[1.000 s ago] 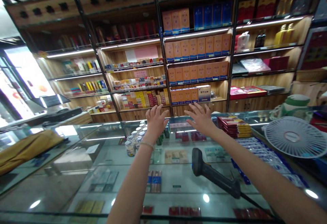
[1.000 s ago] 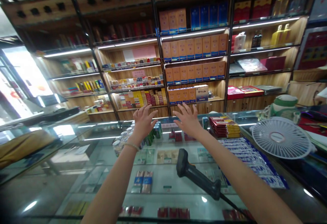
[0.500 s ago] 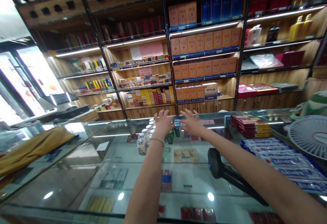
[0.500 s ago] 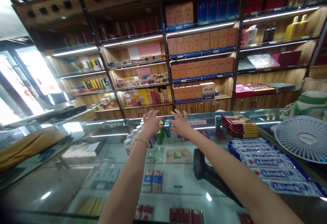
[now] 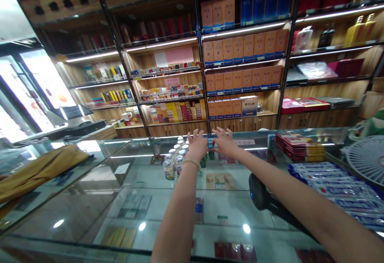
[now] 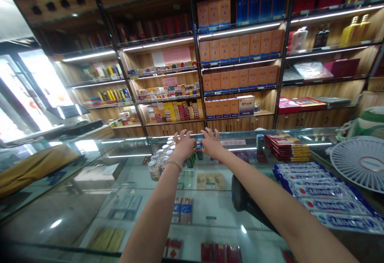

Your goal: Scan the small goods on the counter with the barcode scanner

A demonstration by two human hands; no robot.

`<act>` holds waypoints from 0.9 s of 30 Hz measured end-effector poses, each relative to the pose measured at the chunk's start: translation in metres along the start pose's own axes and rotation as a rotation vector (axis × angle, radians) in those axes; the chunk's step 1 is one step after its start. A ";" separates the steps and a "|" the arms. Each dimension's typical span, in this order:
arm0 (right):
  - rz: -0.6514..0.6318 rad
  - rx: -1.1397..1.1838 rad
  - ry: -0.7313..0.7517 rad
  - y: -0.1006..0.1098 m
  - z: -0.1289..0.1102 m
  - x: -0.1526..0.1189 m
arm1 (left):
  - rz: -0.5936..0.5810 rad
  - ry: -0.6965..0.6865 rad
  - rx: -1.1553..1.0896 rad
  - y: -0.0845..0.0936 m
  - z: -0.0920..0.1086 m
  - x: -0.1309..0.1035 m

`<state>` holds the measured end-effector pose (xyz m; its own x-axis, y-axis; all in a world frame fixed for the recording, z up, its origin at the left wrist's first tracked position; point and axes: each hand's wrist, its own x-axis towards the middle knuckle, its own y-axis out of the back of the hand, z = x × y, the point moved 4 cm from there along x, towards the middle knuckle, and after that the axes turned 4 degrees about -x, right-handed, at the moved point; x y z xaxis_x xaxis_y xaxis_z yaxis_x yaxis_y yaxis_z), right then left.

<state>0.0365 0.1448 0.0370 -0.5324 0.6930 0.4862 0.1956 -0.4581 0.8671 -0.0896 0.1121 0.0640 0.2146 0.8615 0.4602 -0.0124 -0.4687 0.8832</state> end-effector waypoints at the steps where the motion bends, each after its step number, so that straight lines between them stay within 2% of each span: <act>1: -0.004 -0.001 0.006 0.001 0.000 0.000 | -0.004 -0.007 -0.001 0.000 0.001 0.000; 9: -0.030 -0.023 0.080 0.014 0.008 -0.014 | -0.079 -0.125 -0.025 0.007 0.016 0.002; 13: 0.031 -0.035 0.109 0.027 0.017 -0.030 | -0.088 -0.195 -0.038 0.018 0.031 0.003; 16: 0.142 -0.015 0.062 0.046 0.031 -0.045 | -0.020 -0.229 -0.055 0.033 0.046 0.003; 21: 0.344 0.012 -0.027 0.086 0.064 -0.078 | 0.198 -0.294 -0.134 0.061 0.078 0.002; 24: 0.417 0.035 -0.094 0.105 0.083 -0.100 | 0.255 -0.307 -0.171 0.064 0.095 0.000; 27: 0.487 0.090 -0.193 0.114 0.101 -0.120 | 0.258 -0.309 -0.192 0.059 0.106 -0.001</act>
<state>0.2058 0.0657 0.0889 -0.2024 0.5058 0.8386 0.4568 -0.7087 0.5377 0.0132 0.0627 0.1057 0.4622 0.6087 0.6448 -0.2788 -0.5905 0.7573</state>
